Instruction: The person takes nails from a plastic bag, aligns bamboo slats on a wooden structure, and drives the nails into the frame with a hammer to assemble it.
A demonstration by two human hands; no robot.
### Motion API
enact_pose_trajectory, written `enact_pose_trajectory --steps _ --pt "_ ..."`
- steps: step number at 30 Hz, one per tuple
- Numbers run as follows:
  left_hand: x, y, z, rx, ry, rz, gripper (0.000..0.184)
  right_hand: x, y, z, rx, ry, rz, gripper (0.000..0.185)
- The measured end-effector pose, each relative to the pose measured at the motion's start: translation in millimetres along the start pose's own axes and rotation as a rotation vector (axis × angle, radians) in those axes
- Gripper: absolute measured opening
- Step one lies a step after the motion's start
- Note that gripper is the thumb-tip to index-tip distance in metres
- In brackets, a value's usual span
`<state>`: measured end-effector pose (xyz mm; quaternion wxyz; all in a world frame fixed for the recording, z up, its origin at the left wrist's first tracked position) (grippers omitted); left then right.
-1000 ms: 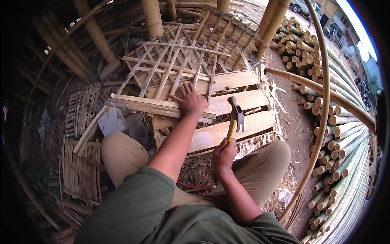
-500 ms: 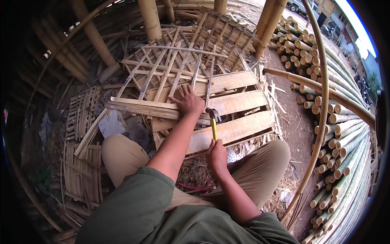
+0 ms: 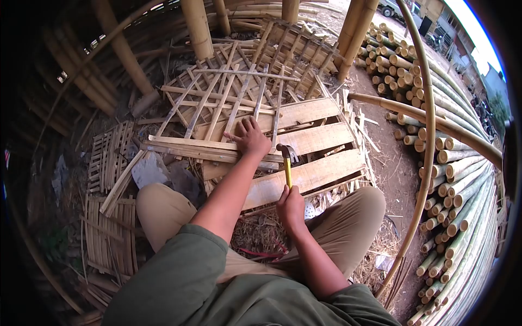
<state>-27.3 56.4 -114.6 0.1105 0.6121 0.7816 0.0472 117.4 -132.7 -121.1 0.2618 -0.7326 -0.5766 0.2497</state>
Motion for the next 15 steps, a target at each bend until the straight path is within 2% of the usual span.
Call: enact_pose_trajectory --steps 8,11,13,15 --pt "-3 -1 1 -0.012 -0.064 0.021 0.081 -1 1 -3 0.02 -0.025 0.011 0.031" --pt "-1 0 4 -0.004 -0.033 0.025 0.078 -6 -4 -6 -0.012 -0.05 -0.036 0.031" --pt "2 0 6 0.033 0.07 0.05 0.089 -6 -3 -4 -0.033 -0.046 -0.044 0.03" --pt "3 -1 11 0.021 0.078 0.063 0.088 -7 -5 -4 -0.053 -0.045 -0.055 0.03"
Point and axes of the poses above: each hand's wrist, its own x-axis towards the middle knuckle, its own z-axis out of the palm, y = z × x, the point moved 7 cm from there along x, towards the middle knuckle, and after that the axes turned 6 degrees about -y, right-handed, at the moved point
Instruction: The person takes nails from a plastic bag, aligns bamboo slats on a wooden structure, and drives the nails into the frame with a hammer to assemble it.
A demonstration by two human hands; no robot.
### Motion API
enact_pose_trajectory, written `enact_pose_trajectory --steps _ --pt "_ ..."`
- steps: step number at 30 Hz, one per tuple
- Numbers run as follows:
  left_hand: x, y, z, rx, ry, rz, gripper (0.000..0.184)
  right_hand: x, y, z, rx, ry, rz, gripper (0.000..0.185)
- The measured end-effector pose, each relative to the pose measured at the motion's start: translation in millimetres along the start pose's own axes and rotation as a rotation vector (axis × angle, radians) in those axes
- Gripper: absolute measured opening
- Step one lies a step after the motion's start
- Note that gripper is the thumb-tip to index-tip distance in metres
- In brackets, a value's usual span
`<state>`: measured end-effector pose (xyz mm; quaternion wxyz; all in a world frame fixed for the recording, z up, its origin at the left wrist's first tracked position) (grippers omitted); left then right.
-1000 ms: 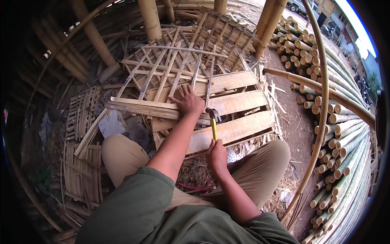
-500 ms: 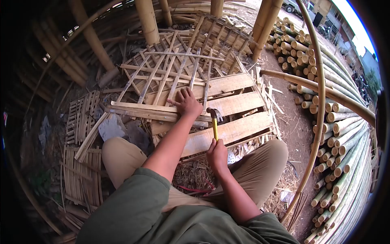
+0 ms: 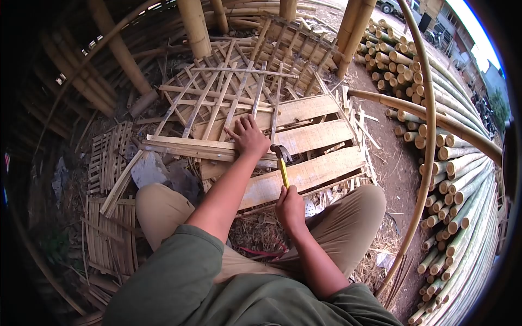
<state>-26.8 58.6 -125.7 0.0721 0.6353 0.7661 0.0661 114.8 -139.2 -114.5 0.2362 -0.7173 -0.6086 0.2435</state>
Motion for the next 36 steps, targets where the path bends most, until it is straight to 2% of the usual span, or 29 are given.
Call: enact_pose_trajectory --steps 8,10,15,16,18,22,36 --pt "-5 -1 -7 -0.032 0.047 0.009 0.082 2 -3 -5 -0.071 0.011 -0.032 0.028" --pt "-7 0 -10 -0.015 0.048 -0.004 0.071 3 -8 -15 -0.037 0.038 -0.032 0.027" --pt "-7 -2 -13 -0.029 0.049 -0.009 0.072 1 -35 -53 0.069 0.168 -0.1 0.025" --pt "-6 -3 -13 -0.031 0.06 -0.004 0.074 2 -25 -46 0.069 0.16 -0.097 0.025" --pt "-9 -4 -11 -0.049 0.067 0.003 0.076 7 -6 -17 -0.132 0.005 -0.128 0.023" --pt "-5 -4 -11 -0.062 0.055 0.006 0.074 7 -1 -12 -0.049 0.029 -0.055 0.026" --pt "-11 -4 -15 -0.085 0.093 -0.003 0.075 8 -10 -24 -0.06 0.048 -0.065 0.028"
Point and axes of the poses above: each hand's wrist, its own x-axis towards the middle knuckle, its own z-axis out of the palm, y = z × x, the point moved 7 cm from there along x, towards the middle knuckle, and after that the axes turned 6 degrees about -y, right-handed, at the moved point
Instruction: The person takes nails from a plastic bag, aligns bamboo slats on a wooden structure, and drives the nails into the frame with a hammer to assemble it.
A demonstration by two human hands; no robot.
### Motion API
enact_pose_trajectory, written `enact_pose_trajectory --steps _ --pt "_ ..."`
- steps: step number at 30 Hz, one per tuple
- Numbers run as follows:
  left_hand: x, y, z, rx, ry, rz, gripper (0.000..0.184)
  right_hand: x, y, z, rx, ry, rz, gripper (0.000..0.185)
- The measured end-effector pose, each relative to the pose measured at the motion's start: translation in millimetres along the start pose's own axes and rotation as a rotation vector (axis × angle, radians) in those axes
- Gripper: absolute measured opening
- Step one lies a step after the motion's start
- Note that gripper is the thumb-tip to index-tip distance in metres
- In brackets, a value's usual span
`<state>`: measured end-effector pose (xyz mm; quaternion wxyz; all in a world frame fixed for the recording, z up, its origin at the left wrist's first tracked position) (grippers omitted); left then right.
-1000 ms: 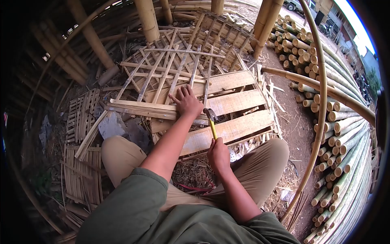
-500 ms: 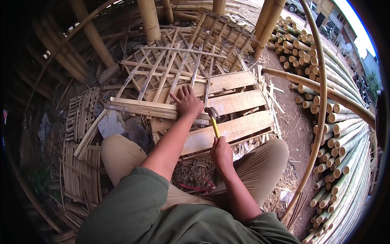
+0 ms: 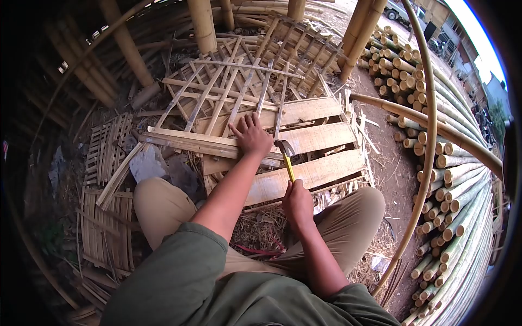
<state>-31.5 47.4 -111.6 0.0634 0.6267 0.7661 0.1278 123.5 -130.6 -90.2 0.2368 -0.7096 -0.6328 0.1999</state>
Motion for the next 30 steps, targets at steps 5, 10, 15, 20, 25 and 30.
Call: enact_pose_trajectory --steps 5,10,15,20,25,30 --pt "1 1 -1 0.001 0.005 -0.006 0.074 2 -2 -2 -0.019 -0.028 0.018 0.026" --pt "2 0 1 -0.007 0.014 -0.003 0.072 -9 -33 -45 0.144 0.242 -0.137 0.019" --pt "10 -4 6 -0.048 0.03 0.01 0.062 -5 21 24 -0.052 -0.037 -0.018 0.027" --pt "5 -4 5 -0.071 0.062 0.01 0.055 -6 6 10 -0.009 -0.021 0.033 0.029" --pt "6 0 2 0.007 0.043 0.007 0.056 2 4 13 -0.03 -0.069 0.023 0.03" --pt "6 -2 4 -0.03 0.147 0.028 0.053 7 6 10 0.086 0.01 0.062 0.03"
Point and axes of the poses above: each hand's wrist, its own x-axis towards the middle knuckle, its own z-axis out of the palm, y = z × x, the point moved 7 cm from there along x, towards the middle knuckle, and after that the axes turned 6 degrees about -y, right-handed, at the moved point
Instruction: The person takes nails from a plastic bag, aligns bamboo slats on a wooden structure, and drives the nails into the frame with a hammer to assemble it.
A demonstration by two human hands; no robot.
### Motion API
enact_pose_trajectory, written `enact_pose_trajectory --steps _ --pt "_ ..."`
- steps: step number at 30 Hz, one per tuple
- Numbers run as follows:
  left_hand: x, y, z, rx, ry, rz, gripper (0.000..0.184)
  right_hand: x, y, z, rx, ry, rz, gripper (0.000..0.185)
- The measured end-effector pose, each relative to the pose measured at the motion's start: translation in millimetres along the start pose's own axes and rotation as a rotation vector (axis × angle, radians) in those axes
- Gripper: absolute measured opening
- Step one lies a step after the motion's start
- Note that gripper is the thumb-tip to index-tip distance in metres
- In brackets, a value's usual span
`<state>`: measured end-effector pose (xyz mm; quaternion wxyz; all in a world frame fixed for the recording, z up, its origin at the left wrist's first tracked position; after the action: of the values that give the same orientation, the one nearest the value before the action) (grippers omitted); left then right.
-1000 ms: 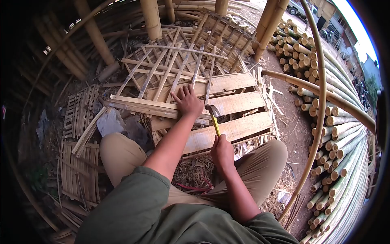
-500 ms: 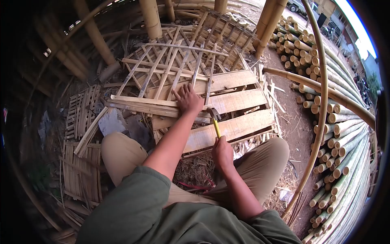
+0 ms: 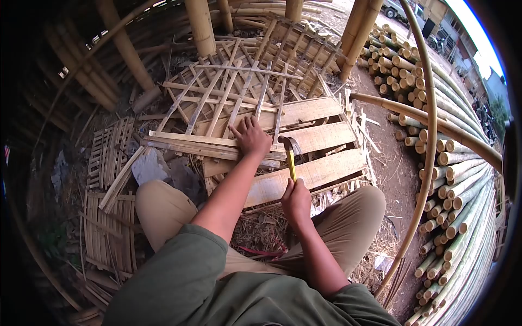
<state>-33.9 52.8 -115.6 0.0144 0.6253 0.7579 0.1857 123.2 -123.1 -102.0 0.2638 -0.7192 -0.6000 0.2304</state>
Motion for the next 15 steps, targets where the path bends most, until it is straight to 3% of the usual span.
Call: enact_pose_trajectory --steps 2,4,5,6,8,9,10,13,15 --pt "1 -1 3 -0.032 0.075 0.015 0.05 5 3 -2 0.071 0.035 0.012 0.03" --pt "3 -6 1 -0.352 0.114 0.036 0.043 13 9 -1 0.14 0.081 0.037 0.03" --pt "0 -8 -6 -0.445 0.214 0.117 0.031 16 11 1 0.15 0.088 0.035 0.03" --pt "-1 -12 -9 -0.439 0.22 0.126 0.031 15 13 1 0.17 0.126 0.041 0.031" --pt "1 -11 -3 -0.535 0.028 0.275 0.022 14 16 2 0.203 0.168 0.044 0.032" --pt "-2 -8 -10 -0.568 0.046 0.342 0.018 14 16 2 0.233 0.166 0.059 0.032" --pt "-4 -10 -15 -0.562 0.052 0.347 0.018 14 17 2 0.26 0.164 0.073 0.032" --pt "-12 9 -29 -0.297 -0.258 0.55 0.02 16 17 2 0.255 0.149 0.058 0.032" --pt "-11 8 -45 -0.383 -0.275 0.588 0.021 16 17 3 0.252 0.137 0.05 0.032"
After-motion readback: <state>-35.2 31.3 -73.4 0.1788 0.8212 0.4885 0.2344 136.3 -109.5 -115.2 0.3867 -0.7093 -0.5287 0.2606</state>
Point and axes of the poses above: each hand's wrist, its own x-axis towards the middle knuckle, its own z-axis out of the palm, y = z × x, the point moved 7 cm from there along x, towards the middle knuckle, and after that the axes turned 6 degrees about -y, right-handed, at the moved point
